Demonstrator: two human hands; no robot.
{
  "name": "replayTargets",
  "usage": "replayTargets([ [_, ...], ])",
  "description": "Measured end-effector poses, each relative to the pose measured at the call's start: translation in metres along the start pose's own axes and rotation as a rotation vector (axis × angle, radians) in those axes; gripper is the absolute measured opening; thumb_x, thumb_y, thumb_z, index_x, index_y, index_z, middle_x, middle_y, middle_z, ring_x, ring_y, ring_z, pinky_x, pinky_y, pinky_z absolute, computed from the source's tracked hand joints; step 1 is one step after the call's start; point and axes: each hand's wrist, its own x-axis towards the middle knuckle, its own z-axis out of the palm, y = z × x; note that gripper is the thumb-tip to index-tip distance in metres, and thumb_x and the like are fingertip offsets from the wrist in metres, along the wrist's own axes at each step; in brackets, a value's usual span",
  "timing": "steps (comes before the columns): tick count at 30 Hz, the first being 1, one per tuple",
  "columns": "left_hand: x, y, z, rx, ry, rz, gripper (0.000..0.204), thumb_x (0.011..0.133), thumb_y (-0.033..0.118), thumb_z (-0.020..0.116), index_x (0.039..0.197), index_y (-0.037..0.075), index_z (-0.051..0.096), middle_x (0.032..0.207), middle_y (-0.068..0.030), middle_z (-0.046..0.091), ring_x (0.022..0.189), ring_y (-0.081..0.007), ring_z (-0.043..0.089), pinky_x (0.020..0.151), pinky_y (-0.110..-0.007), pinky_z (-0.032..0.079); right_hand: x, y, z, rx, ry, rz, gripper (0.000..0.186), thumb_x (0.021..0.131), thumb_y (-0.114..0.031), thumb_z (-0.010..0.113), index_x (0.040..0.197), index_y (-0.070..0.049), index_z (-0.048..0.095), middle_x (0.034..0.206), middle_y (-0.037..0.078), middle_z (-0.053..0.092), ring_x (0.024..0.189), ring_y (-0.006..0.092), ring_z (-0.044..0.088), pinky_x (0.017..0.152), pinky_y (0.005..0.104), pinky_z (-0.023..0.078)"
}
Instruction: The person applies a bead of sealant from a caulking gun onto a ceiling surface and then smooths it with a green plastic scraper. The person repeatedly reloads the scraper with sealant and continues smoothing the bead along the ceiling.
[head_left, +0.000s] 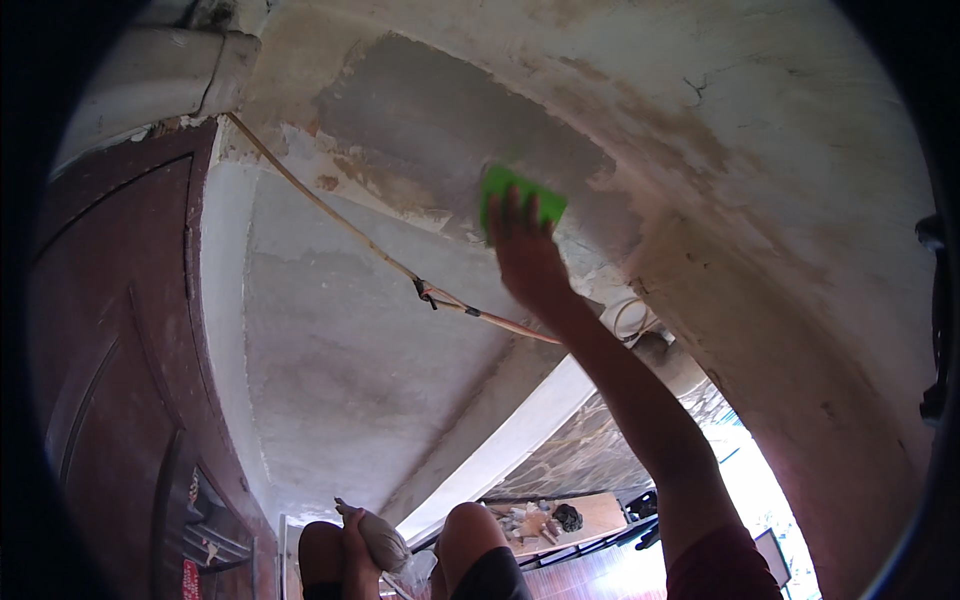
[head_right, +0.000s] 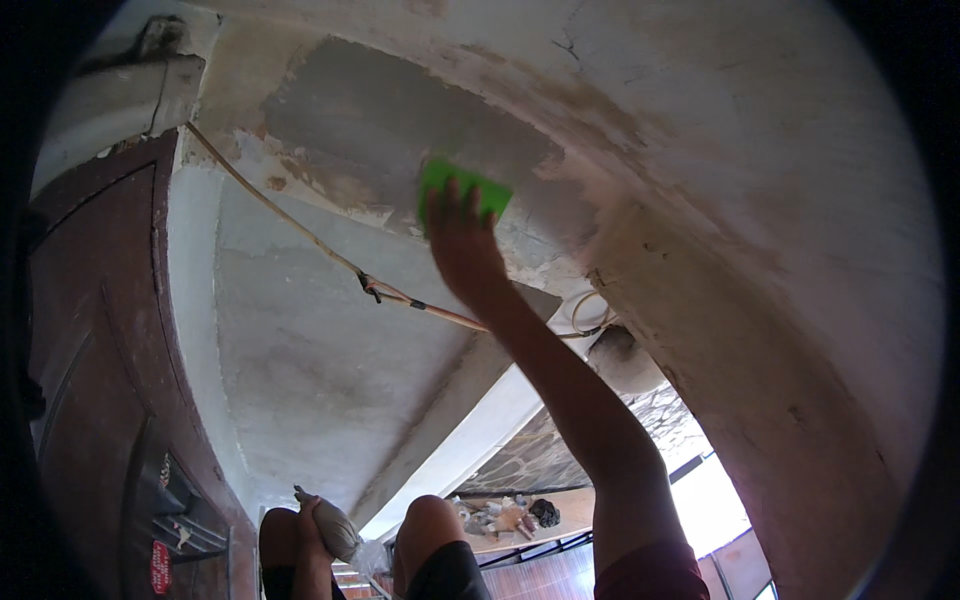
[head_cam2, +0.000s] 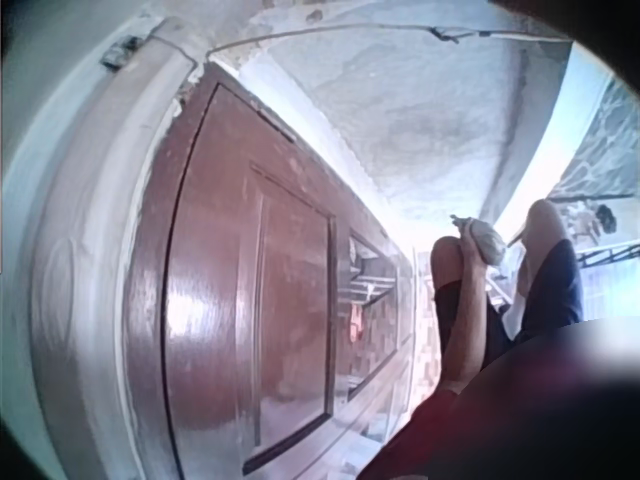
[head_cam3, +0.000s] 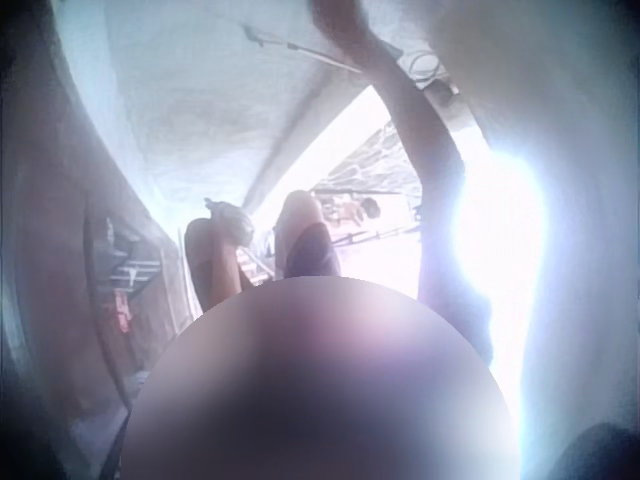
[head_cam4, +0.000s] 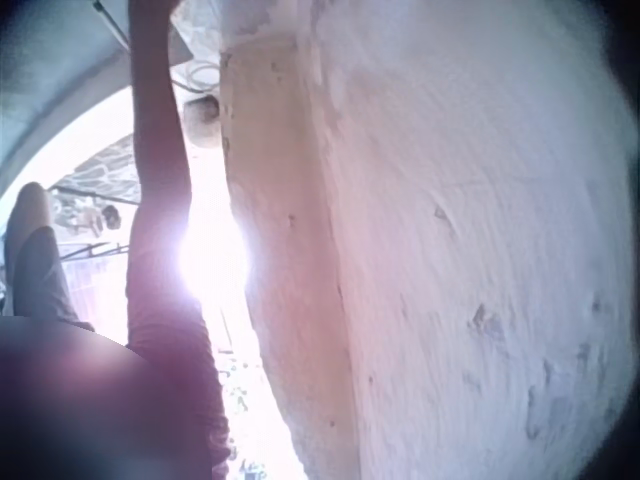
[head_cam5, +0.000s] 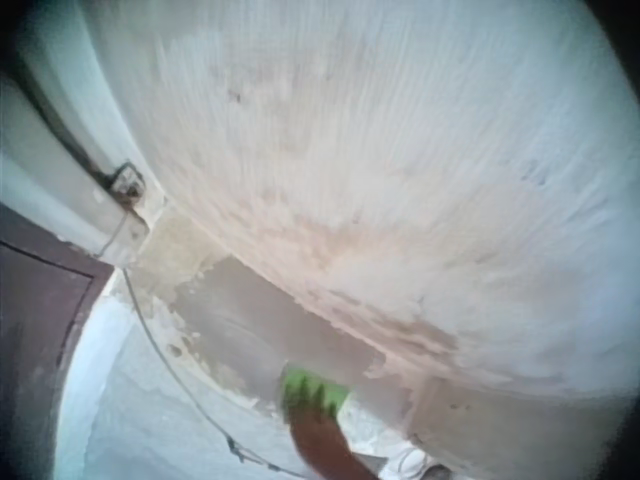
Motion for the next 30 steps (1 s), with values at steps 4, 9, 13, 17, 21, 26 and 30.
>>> replayTargets([
  [4, -0.009, 0.002, 0.006, 0.003, 0.037, 0.01, 0.026, 0.083, 0.036, 0.058, 0.095, 0.014, 0.05, 0.081, -0.0046, 0.053, 0.074, -0.0217, 0.058, 0.068, -0.04, 0.051, -0.035, -0.019, -0.029, 0.386, -0.18, 0.094, 0.057, 0.082, -0.004, 0.052, 0.137, 0.0, 0.038, 0.133, 0.026, 0.048, 0.119, 0.0407, 0.052, 0.086, 0.0501, 0.053],
  [9, -0.016, 0.006, 0.01, 0.026, 0.027, 0.012, 0.027, 0.083, 0.036, 0.059, 0.096, 0.013, 0.05, 0.082, -0.0053, 0.054, 0.076, -0.0212, 0.058, 0.069, -0.039, 0.051, -0.04, 0.032, -0.047, 0.368, 0.046, 0.271, 0.057, 0.076, 0.001, 0.052, 0.132, -0.009, 0.047, 0.123, 0.018, 0.059, 0.095, 0.0309, 0.067, 0.071, 0.0426, 0.059],
  [13, -0.01, 0.006, 0.01, 0.017, 0.033, -0.022, 0.027, 0.083, 0.036, 0.059, 0.096, 0.013, 0.05, 0.081, -0.0052, 0.054, 0.074, -0.0215, 0.058, 0.068, -0.038, 0.051, -0.023, 0.088, -0.039, 0.284, 0.206, 0.255, 0.056, 0.077, 0.005, 0.052, 0.132, -0.01, 0.049, 0.124, 0.017, 0.059, 0.102, 0.0334, 0.063, 0.085, 0.0437, 0.053],
  [17, -0.008, 0.003, 0.011, 0.013, 0.018, -0.042, 0.028, 0.082, 0.035, 0.059, 0.097, 0.014, 0.05, 0.08, -0.0049, 0.054, 0.073, -0.0217, 0.058, 0.068, -0.038, 0.051, -0.009, 0.111, -0.011, 0.158, 0.302, 0.196, 0.066, 0.075, 0.008, 0.052, 0.138, -0.01, 0.044, 0.131, 0.019, 0.054, 0.111, 0.0351, 0.058, 0.087, 0.0425, 0.052],
  [21, -0.006, -0.002, 0.011, 0.03, 0.042, -0.023, 0.029, 0.082, 0.035, 0.059, 0.099, 0.015, 0.049, 0.082, -0.0051, 0.054, 0.075, -0.0217, 0.058, 0.069, -0.039, 0.051, -0.004, 0.096, 0.023, -0.02, 0.226, 0.151, 0.07, 0.075, 0.005, 0.052, 0.142, -0.002, 0.035, 0.141, 0.027, 0.039, 0.126, 0.0434, 0.044, 0.096, 0.0472, 0.048],
  [26, 0.0, -0.002, 0.004, 0.04, 0.04, 0.011, 0.029, 0.082, 0.034, 0.059, 0.101, 0.016, 0.048, 0.084, -0.0049, 0.054, 0.077, -0.022, 0.058, 0.07, -0.04, 0.051, -0.031, 0.063, 0.043, -0.071, 0.091, 0.052, 0.072, 0.077, -0.002, 0.053, 0.145, 0.0, 0.029, 0.145, 0.031, 0.032, 0.132, 0.0464, 0.036, 0.103, 0.0534, 0.041],
  [30, -0.004, 0.001, 0.004, 0.013, 0.013, -0.047, 0.03, 0.082, 0.035, 0.059, 0.103, 0.016, 0.048, 0.085, -0.0048, 0.053, 0.078, -0.0224, 0.058, 0.07, -0.04, 0.051, -0.065, 0.025, 0.029, 0.146, -0.03, 0.011, 0.071, 0.077, 0.0, 0.055, 0.144, -0.001, 0.031, 0.145, 0.029, 0.033, 0.13, 0.0452, 0.039, 0.1, 0.0512, 0.044],
])
